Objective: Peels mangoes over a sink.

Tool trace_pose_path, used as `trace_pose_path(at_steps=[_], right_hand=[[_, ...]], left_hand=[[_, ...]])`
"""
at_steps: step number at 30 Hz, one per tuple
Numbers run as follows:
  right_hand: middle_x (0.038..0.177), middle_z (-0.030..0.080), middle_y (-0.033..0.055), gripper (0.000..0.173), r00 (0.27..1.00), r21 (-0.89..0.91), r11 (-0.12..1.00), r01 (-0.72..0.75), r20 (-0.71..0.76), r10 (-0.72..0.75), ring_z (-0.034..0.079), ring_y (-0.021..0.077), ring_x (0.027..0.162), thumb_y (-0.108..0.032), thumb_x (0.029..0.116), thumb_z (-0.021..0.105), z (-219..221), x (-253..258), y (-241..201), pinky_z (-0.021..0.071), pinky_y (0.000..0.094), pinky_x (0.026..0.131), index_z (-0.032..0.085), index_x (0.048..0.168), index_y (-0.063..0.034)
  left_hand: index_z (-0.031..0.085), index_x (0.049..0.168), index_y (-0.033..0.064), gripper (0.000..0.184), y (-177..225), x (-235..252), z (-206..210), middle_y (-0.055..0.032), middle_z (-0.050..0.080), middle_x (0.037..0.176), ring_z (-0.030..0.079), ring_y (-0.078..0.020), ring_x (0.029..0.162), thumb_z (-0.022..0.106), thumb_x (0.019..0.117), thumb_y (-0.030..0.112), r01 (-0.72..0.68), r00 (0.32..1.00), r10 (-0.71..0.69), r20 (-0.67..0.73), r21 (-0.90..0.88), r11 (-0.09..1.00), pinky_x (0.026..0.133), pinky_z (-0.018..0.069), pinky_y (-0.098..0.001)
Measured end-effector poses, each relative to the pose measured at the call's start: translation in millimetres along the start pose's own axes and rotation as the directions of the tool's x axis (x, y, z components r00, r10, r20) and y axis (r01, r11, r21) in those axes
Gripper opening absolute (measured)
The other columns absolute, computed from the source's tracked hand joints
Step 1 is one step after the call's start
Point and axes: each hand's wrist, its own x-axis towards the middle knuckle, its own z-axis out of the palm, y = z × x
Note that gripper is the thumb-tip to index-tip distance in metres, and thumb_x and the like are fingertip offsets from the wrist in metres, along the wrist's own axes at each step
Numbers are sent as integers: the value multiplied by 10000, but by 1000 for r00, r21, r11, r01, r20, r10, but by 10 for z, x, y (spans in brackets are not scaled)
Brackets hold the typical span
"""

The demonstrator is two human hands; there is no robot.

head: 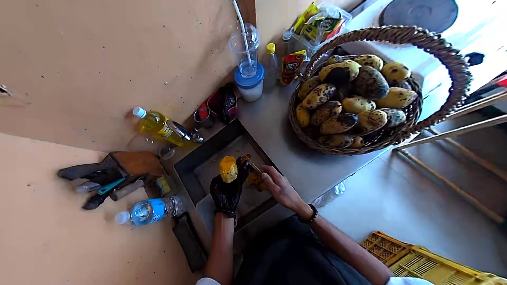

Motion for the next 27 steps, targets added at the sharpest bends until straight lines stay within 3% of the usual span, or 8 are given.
trace_pose_path(at_steps=[3, 5, 7, 9, 11, 17, 21, 27], right_hand=[[920, 674, 106, 565, 998, -105, 994, -43, 43, 48, 647, 248, 773, -494, 1084, 354, -58, 105, -4, 542, 487, 761, 447, 1522, -151], [931, 689, 120, 578, 994, -215, 975, -53, 79, 72, 669, 289, 828, -516, 1084, 345, -81, 183, -9, 536, 522, 802, 428, 1540, -170], [966, 704, 135, 594, 991, -302, 953, -39, 111, 75, 683, 325, 876, -526, 1083, 336, -110, 217, -31, 529, 553, 833, 401, 1561, -179], [989, 710, 151, 603, 986, -361, 932, -17, 149, 76, 686, 350, 900, -527, 1082, 334, -136, 205, -35, 524, 571, 843, 372, 1580, -189], [977, 706, 155, 601, 983, -391, 920, 23, 178, 51, 684, 357, 891, -519, 1085, 332, -155, 184, -42, 525, 568, 833, 367, 1582, -182], [944, 692, 162, 603, 973, -472, 877, 86, 231, 29, 679, 371, 867, -521, 1089, 326, -210, 108, -61, 523, 570, 808, 344, 1589, -185], [958, 696, 180, 590, 974, -459, 886, 71, 223, 37, 681, 386, 889, -508, 1097, 314, -106, 158, -43, 522, 579, 827, 356, 1589, -183], [921, 707, 166, 596, 992, -520, 854, 20, 116, 48, 693, 392, 875, -521, 1097, 290, 24, 201, -27, 531, 577, 806, 308, 1615, -227]], left_hand=[[410, 1459, 110, 767, -8, 238, -104, -229, 583, 1350, 644, -360, 1135, 251, 985, 693, 37, 995, -10, -96, 276, 960, 841, 594, -469], [429, 1434, 114, 623, -6, 360, -206, -208, 621, 1230, 669, -316, 1006, 271, 1053, 581, 14, 992, 49, -120, 472, 882, 754, 596, -437], [369, 1448, 94, 508, 42, 352, -252, -190, 621, 1176, 678, -271, 953, 445, 1022, 360, 22, 998, 17, -56, 629, 777, 738, 606, -389], [349, 1435, 84, 727, 98, 288, -206, -139, 646, 1099, 693, -206, 879, 712, 846, 308, 71, 997, -75, -28, 742, 667, 707, 610, -329], [379, 1381, 48, 875, 150, 262, -155, -124, 674, 1030, 702, -189, 809, 856, 708, 340, 98, 988, -156, -5, 798, 595, 668, 607, -310], [462, 1267, 19, 686, 280, 202, -119, -100, 689, 896, 678, -170, 681, 840, 740, 240, 133, 967, -254, -9, 868, 479, 602, 586, -284], [478, 1271, 1, 605, 184, 187, -76, -104, 678, 856, 655, -163, 649, 801, 778, 141, 118, 965, -264, 1, 892, 437, 585, 566, -279], [485, 1278, -23, 596, 67, 184, -47, -112, 672, 875, 648, -163, 660, 788, 798, 158, 100, 979, -203, -14, 901, 422, 593, 564, -279]])
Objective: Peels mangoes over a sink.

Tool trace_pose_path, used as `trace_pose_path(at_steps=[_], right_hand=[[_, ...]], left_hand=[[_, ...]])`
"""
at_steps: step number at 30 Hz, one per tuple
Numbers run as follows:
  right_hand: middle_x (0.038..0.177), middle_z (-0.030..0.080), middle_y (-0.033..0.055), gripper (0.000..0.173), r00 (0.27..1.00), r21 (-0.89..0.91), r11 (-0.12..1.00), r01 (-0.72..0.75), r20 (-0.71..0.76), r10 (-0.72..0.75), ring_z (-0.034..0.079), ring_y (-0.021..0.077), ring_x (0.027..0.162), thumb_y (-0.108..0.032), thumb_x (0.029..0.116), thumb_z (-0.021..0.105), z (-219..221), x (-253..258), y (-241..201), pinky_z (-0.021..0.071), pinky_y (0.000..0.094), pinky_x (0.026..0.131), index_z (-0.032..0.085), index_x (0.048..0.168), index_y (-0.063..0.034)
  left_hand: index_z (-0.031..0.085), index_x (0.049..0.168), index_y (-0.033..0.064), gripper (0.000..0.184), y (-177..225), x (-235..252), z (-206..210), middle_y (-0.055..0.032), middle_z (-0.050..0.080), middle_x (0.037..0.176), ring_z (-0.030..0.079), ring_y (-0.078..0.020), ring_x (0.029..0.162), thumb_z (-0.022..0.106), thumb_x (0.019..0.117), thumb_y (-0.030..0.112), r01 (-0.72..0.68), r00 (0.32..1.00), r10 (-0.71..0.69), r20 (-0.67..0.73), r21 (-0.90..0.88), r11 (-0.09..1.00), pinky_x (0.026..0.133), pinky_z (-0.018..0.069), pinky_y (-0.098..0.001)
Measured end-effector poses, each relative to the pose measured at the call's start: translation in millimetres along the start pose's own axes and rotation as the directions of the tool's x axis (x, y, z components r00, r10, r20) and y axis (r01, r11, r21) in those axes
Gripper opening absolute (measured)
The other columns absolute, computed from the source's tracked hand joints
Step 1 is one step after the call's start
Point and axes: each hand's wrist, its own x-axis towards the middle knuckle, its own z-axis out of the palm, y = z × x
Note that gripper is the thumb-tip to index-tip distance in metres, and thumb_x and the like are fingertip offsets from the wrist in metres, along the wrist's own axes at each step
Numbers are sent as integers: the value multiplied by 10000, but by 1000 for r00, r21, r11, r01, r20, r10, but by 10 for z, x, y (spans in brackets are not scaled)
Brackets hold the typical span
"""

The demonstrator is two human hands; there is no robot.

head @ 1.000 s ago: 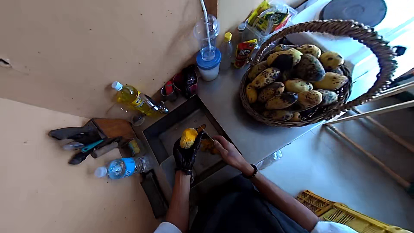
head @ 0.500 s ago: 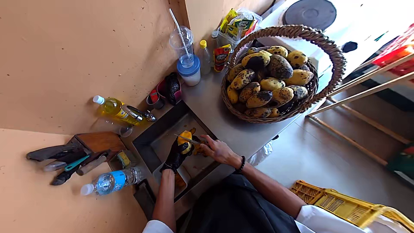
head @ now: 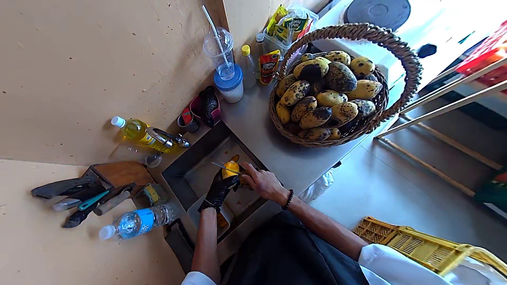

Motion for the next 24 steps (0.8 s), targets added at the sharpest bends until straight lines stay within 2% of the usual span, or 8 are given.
trace_pose_path(at_steps=[5, 8, 14, 18, 20, 21, 24], right_hand=[[897, 713, 167, 557, 999, -123, 992, 5, -33, -9, 694, 410, 854, -504, 1106, 242, 141, 4, 97, 526, 584, 765, 307, 1621, -300], [947, 713, 192, 525, 1000, -157, 988, -2, -19, -1, 689, 431, 892, -480, 1114, 231, 252, 83, 104, 518, 596, 787, 293, 1622, -360], [990, 712, 205, 548, 999, -151, 988, -33, 29, 38, 687, 440, 940, -490, 1114, 233, 442, 155, 41, 519, 598, 819, 242, 1640, -338], [1011, 709, 228, 580, 996, -124, 991, -57, 56, 65, 683, 460, 960, -479, 1113, 258, 596, 230, 127, 519, 620, 844, 238, 1645, -249], [1109, 689, 265, 578, 977, -123, 976, -181, 91, 193, 680, 475, 1028, -414, 1110, 310, 570, 257, 255, 534, 626, 866, 294, 1591, -94], [1175, 667, 285, 594, 961, -114, 963, -244, 106, 256, 668, 479, 1078, -402, 1111, 318, 543, 287, 303, 531, 627, 888, 309, 1568, -25], [1234, 656, 271, 606, 939, 35, 943, -330, 117, 324, 653, 451, 1151, -457, 1110, 281, 454, 406, 284, 522, 613, 933, 379, 1516, -18]], left_hand=[[474, 1295, -7, 512, 14, -42, -76, -123, 672, 901, 658, -158, 660, 707, 859, 123, 64, 998, -63, 9, -50, 997, 580, 570, -265], [465, 1305, -5, 460, -19, -61, -118, -123, 664, 904, 655, -159, 669, 657, 903, 107, 92, 995, -93, -31, -36, 995, 590, 571, -268], [474, 1326, 9, 381, -82, -112, -281, -144, 666, 967, 674, -184, 723, 590, 970, 81, 187, 973, -197, -119, -93, 978, 622, 587, -283], [543, 1202, 18, 198, 10, -136, -445, -129, 667, 939, 674, -170, 719, 515, 1027, 107, 279, 943, -300, -144, -151, 948, 625, 585, -269], [564, 1158, 13, 184, 115, -178, -559, -145, 681, 946, 689, -174, 723, 488, 1028, 120, 278, 939, -312, -141, -220, 935, 620, 590, -261], [562, 1157, 14, 184, 178, -199, -631, -151, 684, 955, 695, -179, 728, 495, 1020, 117, 265, 942, -304, -141, -241, 934, 622, 597, -263], [513, 1264, 32, 309, 258, -226, -760, -168, 680, 1030, 711, -229, 821, 579, 968, 94, 192, 960, -233, -157, -240, 952, 684, 615, -323]])
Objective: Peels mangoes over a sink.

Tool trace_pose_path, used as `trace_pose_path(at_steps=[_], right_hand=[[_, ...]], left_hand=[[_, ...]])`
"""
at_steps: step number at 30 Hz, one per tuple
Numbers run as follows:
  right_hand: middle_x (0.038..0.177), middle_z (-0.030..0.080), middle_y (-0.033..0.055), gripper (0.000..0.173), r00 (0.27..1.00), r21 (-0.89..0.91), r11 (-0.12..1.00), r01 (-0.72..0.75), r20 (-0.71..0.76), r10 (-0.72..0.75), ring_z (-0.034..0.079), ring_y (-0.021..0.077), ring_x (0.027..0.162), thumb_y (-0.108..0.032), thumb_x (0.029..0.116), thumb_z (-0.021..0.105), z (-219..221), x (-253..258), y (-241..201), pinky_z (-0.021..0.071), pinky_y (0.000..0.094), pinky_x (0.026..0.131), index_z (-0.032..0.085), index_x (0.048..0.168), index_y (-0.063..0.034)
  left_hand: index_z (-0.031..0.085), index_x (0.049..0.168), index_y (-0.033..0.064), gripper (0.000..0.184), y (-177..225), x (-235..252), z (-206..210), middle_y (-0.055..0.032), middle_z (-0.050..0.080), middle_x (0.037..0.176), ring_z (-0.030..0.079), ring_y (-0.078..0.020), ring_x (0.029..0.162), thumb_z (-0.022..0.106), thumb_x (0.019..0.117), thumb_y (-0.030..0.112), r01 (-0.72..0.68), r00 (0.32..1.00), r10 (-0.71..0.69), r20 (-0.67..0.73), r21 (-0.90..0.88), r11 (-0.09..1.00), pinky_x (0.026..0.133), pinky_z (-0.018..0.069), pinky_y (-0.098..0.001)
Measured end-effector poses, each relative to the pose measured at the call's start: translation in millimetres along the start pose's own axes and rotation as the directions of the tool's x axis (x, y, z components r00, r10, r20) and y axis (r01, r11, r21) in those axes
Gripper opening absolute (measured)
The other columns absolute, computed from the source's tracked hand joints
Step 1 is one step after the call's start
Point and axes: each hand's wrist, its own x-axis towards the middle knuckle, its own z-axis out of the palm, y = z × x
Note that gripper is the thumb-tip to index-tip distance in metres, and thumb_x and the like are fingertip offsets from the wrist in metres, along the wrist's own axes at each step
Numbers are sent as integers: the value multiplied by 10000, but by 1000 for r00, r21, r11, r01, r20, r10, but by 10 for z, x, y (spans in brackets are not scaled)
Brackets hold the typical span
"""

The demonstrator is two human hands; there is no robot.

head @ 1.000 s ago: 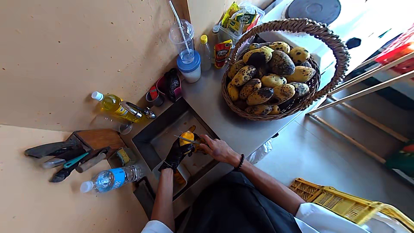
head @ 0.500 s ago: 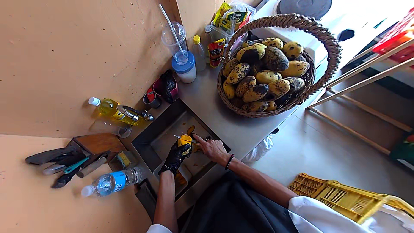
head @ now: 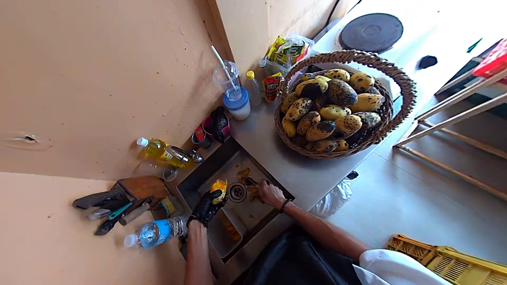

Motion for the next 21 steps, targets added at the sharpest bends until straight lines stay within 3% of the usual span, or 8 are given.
trace_pose_path(at_steps=[4, 6, 10, 13, 17, 19, 21], right_hand=[[1138, 696, 217, 615, 986, 231, 959, 163, -73, -150, 687, 404, 1051, -520, 1096, 307, -99, -53, -112, 525, 599, 920, 381, 1549, -111], [1057, 700, 195, 593, 966, 308, 916, 256, -124, -228, 693, 366, 951, -509, 1096, 318, -172, -90, -114, 534, 565, 879, 402, 1541, -127], [997, 701, 172, 606, 928, 226, 900, 372, -90, -361, 687, 346, 881, -517, 1088, 332, -149, -105, -60, 537, 552, 847, 388, 1560, -141], [993, 717, 155, 633, 905, 101, 900, 424, -67, -419, 700, 353, 886, -555, 1077, 330, -146, -196, -41, 543, 572, 840, 367, 1578, -170], [923, 705, 140, 631, 905, -1, 908, 420, -72, -419, 693, 352, 837, -563, 1075, 322, -223, -271, -19, 542, 563, 794, 365, 1579, -185], [941, 711, 148, 624, 917, -27, 919, 394, -51, -395, 698, 364, 851, -559, 1074, 334, -220, -322, -93, 544, 576, 797, 363, 1580, -195], [966, 732, 160, 603, 928, -64, 931, 360, -78, -364, 722, 378, 864, -547, 1068, 369, -184, -425, -219, 575, 608, 790, 403, 1559, -199]], left_hand=[[348, 1474, 85, 643, -4, -128, 97, -233, 621, 1229, 688, -361, 1018, 648, 908, 144, -150, 988, 152, 30, -64, 987, 767, 616, -492], [318, 1506, 111, 649, -31, -126, 161, -202, 608, 1240, 681, -319, 1020, 611, 932, 182, -185, 982, 185, 38, -26, 982, 765, 615, -450], [467, 1381, 18, 647, -262, 116, 245, -123, 652, 1048, 665, -176, 802, 734, 818, 191, -180, 984, 179, 23, 185, 966, 656, 584, -300], [559, 1298, -11, 556, -329, 198, 312, -137, 685, 1002, 672, -199, 762, 777, 808, 136, -223, 973, 231, 16, 324, 919, 635, 583, -321], [617, 1172, -8, 422, -332, 250, 370, -110, 691, 898, 660, -177, 684, 777, 800, 112, -238, 968, 248, 22, 384, 892, 597, 572, -305], [626, 1165, -15, 410, -391, 212, 284, -111, 693, 890, 663, -176, 688, 779, 807, 113, -258, 960, 280, 16, 443, 859, 599, 575, -313], [611, 1194, -59, 429, -381, 11, 389, -154, 699, 932, 685, -198, 754, 772, 841, 125, -323, 927, 374, 28, 567, 758, 646, 594, -336]])
